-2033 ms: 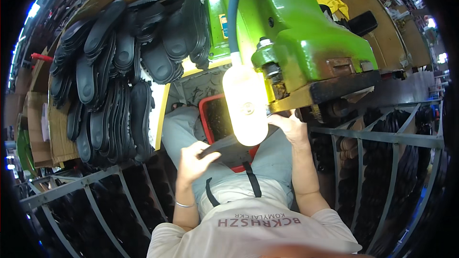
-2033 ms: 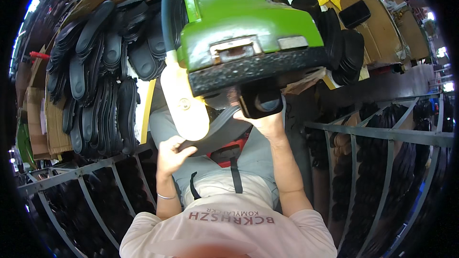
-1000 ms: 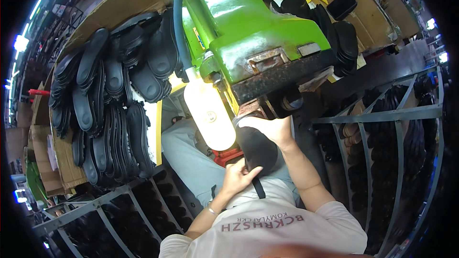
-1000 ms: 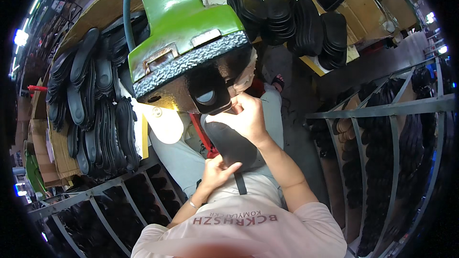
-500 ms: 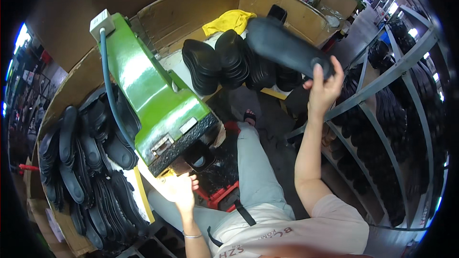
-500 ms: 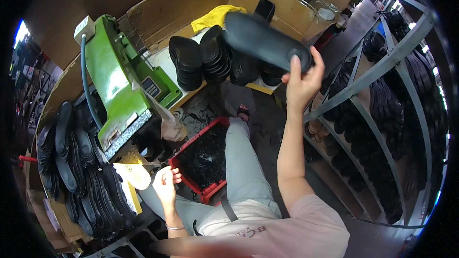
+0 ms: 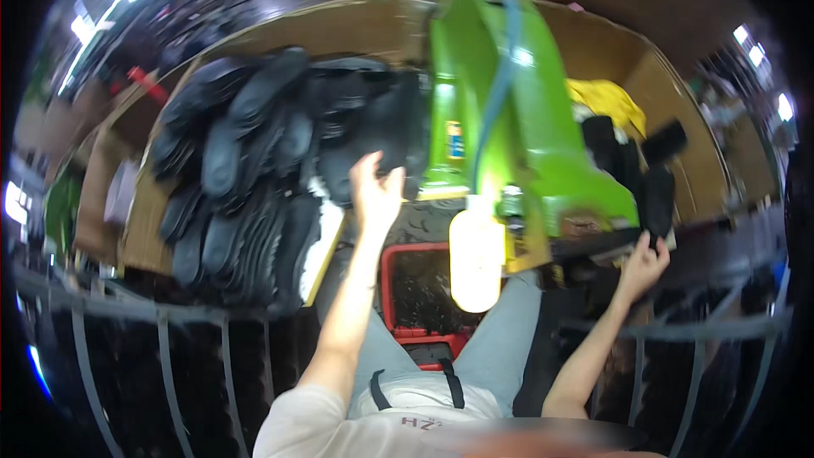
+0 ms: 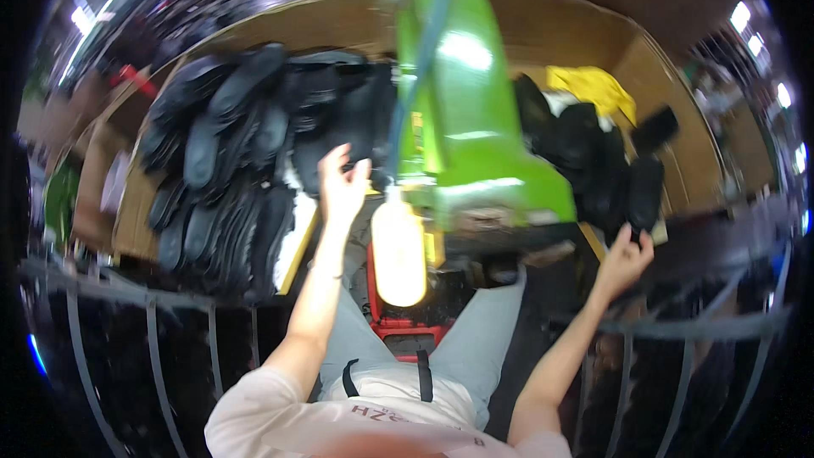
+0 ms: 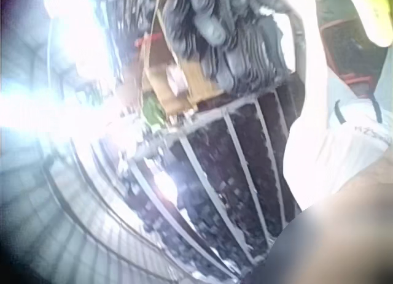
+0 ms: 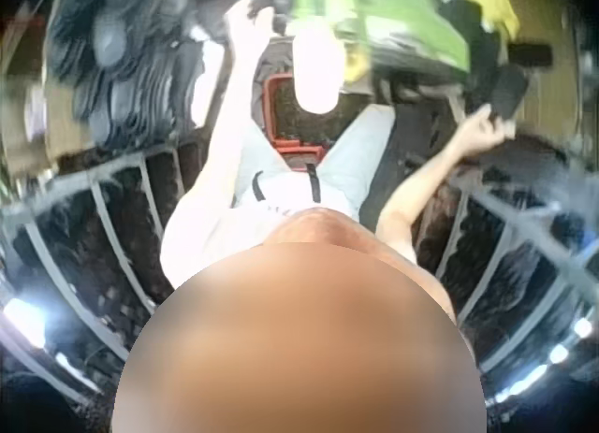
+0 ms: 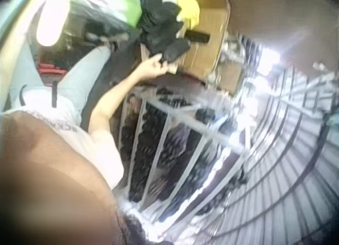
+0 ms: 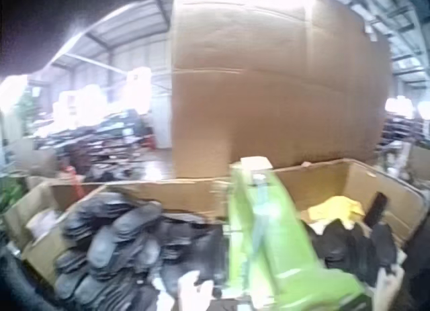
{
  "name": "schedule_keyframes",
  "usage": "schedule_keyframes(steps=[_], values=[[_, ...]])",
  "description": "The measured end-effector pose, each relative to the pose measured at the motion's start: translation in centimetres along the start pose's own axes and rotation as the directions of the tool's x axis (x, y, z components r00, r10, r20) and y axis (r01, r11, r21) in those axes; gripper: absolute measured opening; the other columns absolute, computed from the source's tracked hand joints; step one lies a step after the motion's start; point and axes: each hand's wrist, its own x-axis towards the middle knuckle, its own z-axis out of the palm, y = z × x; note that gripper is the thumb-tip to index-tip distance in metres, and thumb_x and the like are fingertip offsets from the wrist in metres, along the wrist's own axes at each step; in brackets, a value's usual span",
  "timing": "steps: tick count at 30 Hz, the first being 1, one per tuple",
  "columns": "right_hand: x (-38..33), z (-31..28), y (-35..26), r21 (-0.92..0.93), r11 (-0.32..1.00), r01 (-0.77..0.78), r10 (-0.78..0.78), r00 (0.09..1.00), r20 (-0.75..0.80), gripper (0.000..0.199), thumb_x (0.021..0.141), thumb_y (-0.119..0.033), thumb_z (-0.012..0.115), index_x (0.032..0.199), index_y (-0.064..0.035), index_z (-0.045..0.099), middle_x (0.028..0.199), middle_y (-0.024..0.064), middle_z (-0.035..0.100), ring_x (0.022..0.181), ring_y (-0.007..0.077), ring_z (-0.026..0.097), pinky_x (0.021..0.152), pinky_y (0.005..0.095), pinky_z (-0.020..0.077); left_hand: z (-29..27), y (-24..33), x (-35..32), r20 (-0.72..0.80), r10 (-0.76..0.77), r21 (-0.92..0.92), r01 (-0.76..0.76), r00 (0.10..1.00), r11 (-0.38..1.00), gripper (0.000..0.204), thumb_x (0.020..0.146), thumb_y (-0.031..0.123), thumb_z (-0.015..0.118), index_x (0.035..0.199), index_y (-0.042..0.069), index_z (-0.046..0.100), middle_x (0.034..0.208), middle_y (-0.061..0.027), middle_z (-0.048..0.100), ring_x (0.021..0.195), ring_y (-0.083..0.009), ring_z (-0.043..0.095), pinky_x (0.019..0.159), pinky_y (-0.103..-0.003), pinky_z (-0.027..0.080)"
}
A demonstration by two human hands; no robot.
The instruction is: Operating a specialized machine to press and shape components of black sandals in a factory environment.
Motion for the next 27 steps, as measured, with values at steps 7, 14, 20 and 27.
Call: schedule_keyframes(steps=[7, 14, 20, 27], values=[[-5.3, 2.3, -3.9, 0.244, 0.958, -0.149, 0.065, 0.945, 0.322, 0.016, 0.088, -0.006, 0.058, 0.095, -0.0028, 0.044, 0.07, 0.0039, 0.051, 0.051, 0.0068, 0.051, 0.036, 0.0195, 0.0398, 0.9, 1.7, 2.4, 0.21, -0.177, 0.251, 0.121, 0.962, 0.96, 0.068, 0.078, 0.041, 0.069, 0.125, -0.004, 0.048, 0.124, -0.0253, 0.049, 0.111, -0.0386, 0.05, 0.096, -0.042, 0.04], [-7.2, 2.3, -5.6, 0.344, 0.904, -0.255, 0.112, 0.917, 0.384, 0.008, 0.089, -0.003, 0.055, 0.089, -0.0047, 0.047, 0.07, 0.0033, 0.052, 0.05, 0.0073, 0.053, 0.038, 0.0188, 0.0421, -0.7, 0.7, 1.1, -0.002, -0.197, -0.163, 0.194, 0.98, 0.967, 0.035, 0.079, 0.017, 0.067, 0.11, 0.0, 0.063, 0.101, -0.0156, 0.066, 0.087, -0.0274, 0.065, 0.077, -0.032, 0.05], [-18.1, 1.1, -9.0, 0.158, 0.707, -0.689, 0.175, 0.388, 0.905, 0.019, 0.092, -0.016, 0.056, 0.097, 0.0028, 0.057, 0.072, 0.0102, 0.063, 0.054, 0.0132, 0.06, 0.046, 0.024, 0.0497, -15.5, 4.2, -8.2, 0.003, -0.17, -0.397, 0.157, 0.985, 0.904, 0.032, 0.078, -0.005, 0.062, 0.111, -0.006, 0.061, 0.105, -0.0146, 0.064, 0.098, -0.0202, 0.06, 0.087, -0.03, 0.046], [-25.0, 0.7, -9.6, -0.301, -0.177, -0.937, 0.075, -0.318, 0.945, 0.047, 0.088, -0.025, 0.059, 0.121, 0.0065, 0.048, 0.107, 0.018, 0.061, 0.094, 0.0261, 0.063, 0.08, 0.038, 0.0534, -21.6, 8.7, -12.1, 0.597, 0.252, -0.372, -0.014, 0.761, 0.928, 0.036, 0.053, -0.008, 0.067, 0.088, 0.002, 0.067, 0.099, -0.0135, 0.067, 0.103, -0.0329, 0.061, 0.094, -0.043, 0.046]])
